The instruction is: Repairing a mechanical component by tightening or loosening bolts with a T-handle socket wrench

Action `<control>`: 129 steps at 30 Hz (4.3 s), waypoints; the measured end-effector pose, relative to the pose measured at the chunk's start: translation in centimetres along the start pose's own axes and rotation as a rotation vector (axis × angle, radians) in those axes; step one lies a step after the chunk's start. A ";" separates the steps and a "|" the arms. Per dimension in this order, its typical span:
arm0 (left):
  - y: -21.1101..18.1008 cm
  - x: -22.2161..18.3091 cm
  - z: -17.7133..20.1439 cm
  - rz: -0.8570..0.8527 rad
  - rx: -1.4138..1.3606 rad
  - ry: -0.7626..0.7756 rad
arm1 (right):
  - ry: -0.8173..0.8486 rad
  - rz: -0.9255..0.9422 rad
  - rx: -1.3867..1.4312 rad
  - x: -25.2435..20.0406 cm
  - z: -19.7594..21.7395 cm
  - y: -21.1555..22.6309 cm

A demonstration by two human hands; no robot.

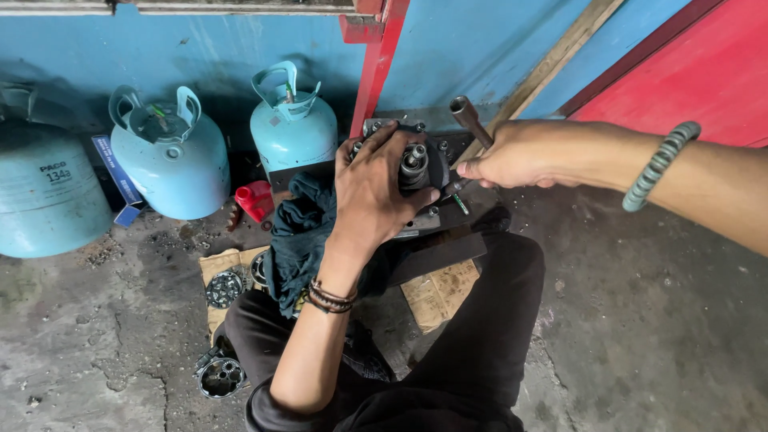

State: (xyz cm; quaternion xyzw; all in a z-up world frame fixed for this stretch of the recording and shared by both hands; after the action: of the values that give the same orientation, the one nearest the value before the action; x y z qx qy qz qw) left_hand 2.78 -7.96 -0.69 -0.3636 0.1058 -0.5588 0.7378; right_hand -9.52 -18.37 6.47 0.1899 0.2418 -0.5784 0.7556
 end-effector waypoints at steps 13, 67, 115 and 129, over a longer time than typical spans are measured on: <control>-0.6 -0.3 0.1 -0.021 0.073 -0.112 | -0.223 1.142 -0.806 -1.9 0.8 2.1; 0.5 0.2 -1.1 0.008 -0.032 -0.013 | 0.001 0.097 -0.259 -0.9 -0.2 0.6; 0.8 0.1 -0.7 -0.015 -0.041 0.179 | 0.063 0.361 -0.319 -4.5 -1.7 3.4; -2.8 -6.1 -1.0 -0.291 -0.059 -0.388 | 0.143 0.492 0.086 -1.2 -3.8 2.3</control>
State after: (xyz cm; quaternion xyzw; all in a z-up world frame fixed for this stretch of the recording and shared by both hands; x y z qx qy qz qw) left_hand -2.04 -3.20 -1.07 -0.4970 -0.0751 -0.5757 0.6449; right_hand -8.16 -14.68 4.13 0.3153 0.2163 -0.3722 0.8458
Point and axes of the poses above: each hand's wrist, its own x-axis towards the middle knuckle, its own z-axis out of the back of the hand, y = z × x, the point moved 8 cm from there along x, towards the middle knuckle, and after that the axes turned 8 degrees about x, right-handed, at the moved point
